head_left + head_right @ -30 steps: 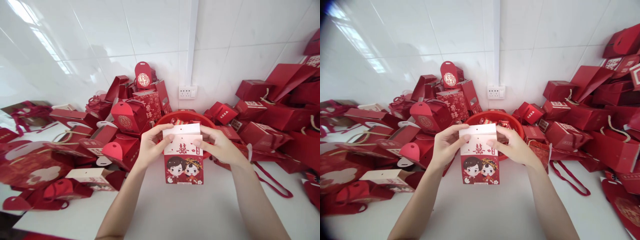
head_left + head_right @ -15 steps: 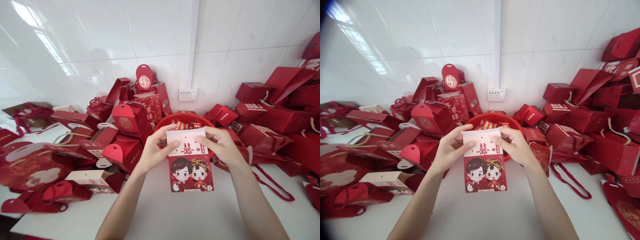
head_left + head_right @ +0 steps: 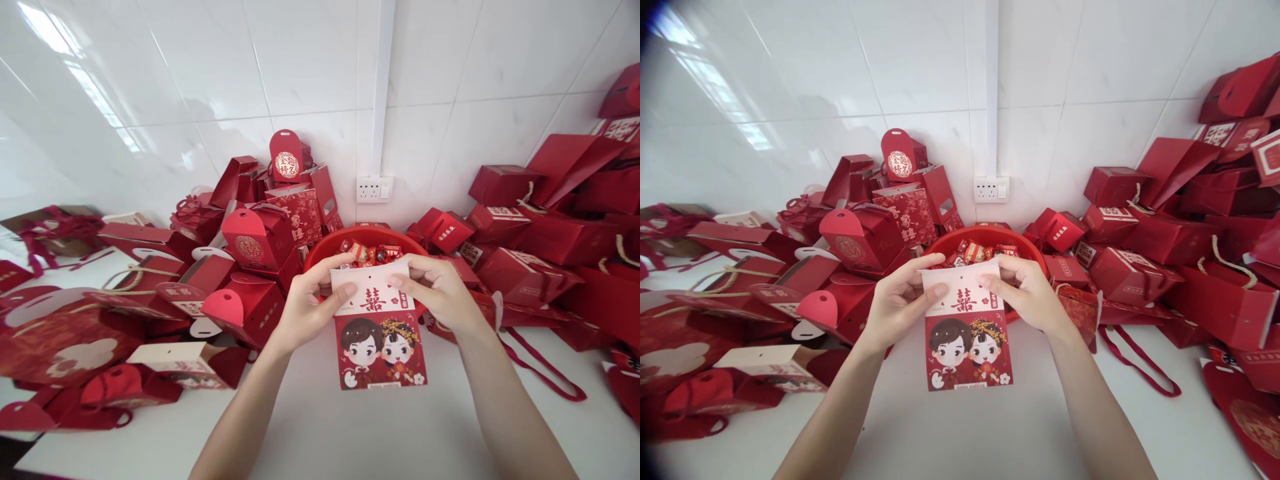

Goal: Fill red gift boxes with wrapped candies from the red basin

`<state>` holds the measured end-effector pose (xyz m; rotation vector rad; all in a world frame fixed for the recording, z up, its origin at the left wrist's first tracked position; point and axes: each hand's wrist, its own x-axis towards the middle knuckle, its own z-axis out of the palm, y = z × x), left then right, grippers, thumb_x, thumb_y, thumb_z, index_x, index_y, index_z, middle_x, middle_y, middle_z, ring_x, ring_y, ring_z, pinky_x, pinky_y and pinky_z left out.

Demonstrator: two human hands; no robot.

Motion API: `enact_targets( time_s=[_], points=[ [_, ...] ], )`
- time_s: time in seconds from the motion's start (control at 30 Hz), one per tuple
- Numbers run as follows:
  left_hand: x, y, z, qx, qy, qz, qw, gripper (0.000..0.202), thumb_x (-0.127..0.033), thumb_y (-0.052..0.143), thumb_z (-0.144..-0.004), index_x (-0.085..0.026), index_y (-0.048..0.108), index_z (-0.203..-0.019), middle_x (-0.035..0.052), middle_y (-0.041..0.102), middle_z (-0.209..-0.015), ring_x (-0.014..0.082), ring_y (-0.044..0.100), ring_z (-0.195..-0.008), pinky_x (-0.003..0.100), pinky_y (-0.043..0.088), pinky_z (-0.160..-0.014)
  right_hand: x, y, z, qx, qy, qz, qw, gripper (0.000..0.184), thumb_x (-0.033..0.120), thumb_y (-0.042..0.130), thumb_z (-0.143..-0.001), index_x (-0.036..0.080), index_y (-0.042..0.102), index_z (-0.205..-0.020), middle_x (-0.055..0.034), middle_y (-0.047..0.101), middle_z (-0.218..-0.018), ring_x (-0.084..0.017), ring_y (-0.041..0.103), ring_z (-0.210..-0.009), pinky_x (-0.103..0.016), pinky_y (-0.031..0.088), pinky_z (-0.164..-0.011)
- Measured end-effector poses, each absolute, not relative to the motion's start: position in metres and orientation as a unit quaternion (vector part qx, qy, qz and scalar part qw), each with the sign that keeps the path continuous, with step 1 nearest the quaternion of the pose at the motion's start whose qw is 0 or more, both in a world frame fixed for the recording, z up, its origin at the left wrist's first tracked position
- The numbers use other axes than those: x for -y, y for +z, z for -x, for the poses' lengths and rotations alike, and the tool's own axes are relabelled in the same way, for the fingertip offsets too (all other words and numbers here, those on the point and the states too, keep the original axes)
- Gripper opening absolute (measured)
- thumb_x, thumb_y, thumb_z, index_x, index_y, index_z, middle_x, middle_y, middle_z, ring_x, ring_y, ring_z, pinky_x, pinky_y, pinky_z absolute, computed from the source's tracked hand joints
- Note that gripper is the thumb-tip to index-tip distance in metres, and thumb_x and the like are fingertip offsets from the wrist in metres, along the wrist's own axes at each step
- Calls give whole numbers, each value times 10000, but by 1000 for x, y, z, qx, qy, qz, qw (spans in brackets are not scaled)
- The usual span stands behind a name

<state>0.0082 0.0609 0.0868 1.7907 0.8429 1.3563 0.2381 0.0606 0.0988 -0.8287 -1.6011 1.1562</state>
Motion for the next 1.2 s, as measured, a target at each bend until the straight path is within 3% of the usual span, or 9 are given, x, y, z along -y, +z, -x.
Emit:
enact_targets(
  time_s=[0.13, 0.27, 0.4, 0.5, 0.67, 1.03, 1.2],
  points=[
    [-61, 85, -9, -325, 528, -694, 365, 395, -344, 739, -884, -217, 698, -1255, 34, 741, -799, 146, 665, -639, 242, 559, -569, -60, 99, -235, 650, 468, 343, 490, 310, 482, 797, -810, 197, 743, -917, -43, 777, -811, -193, 722, -717, -292, 578, -625],
    [-62, 85, -11, -309, 543, -703, 339, 199, -301, 732, -883, -204, 758, -1054, 56, 771, -935, 149, 695, -735, 223, 560, -605, -61, 100, -237, 653, 455, 342, 500, 291, 468, 803, -809, 198, 717, -872, -15, 730, -767, -162, 675, -672, -256, 532, -588],
    [-61, 86, -11, -329, 531, -727, 286, 140, -276, 717, -879, -191, 785, -967, 63, 784, -922, 160, 702, -754, 239, 570, -643, -63, 100, -244, 692, 448, 322, 466, 368, 527, 829, -769, 204, 701, -892, -10, 704, -794, -162, 652, -706, -253, 513, -613],
    [-61, 86, -11, -335, 528, -728, 281, 144, -269, 711, -874, -188, 791, -963, 69, 790, -910, 177, 722, -774, 263, 595, -689, -62, 101, -245, 696, 431, 335, 466, 448, 647, 706, -834, 201, 663, -817, -10, 657, -733, -155, 606, -656, -255, 473, -571],
    [-62, 84, -12, -331, 537, -719, 294, 120, -255, 716, -862, -190, 800, -917, 67, 796, -896, 187, 732, -774, 259, 595, -669, -59, 104, -243, 698, 422, 369, 446, 380, 574, 693, -873, 210, 622, -791, -2, 633, -705, -160, 588, -643, -261, 467, -563],
    [-64, 89, -10, -310, 523, -668, 429, 401, -375, 748, -870, -187, 727, -1224, 91, 791, -997, 193, 735, -804, 256, 598, -655, -59, 104, -242, 690, 408, 353, 483, 279, 461, 725, -880, 192, 685, -818, -13, 696, -735, -154, 613, -642, -249, 464, -561],
    [-64, 94, -11, -351, 495, -643, 468, 269, -393, 769, -852, -145, 795, -953, 82, 786, -854, 188, 721, -739, 253, 581, -629, -59, 104, -243, 692, 406, 348, 485, 272, 446, 728, -881, 190, 692, -797, -6, 680, -717, -144, 604, -637, -242, 459, -564]
  ],
)
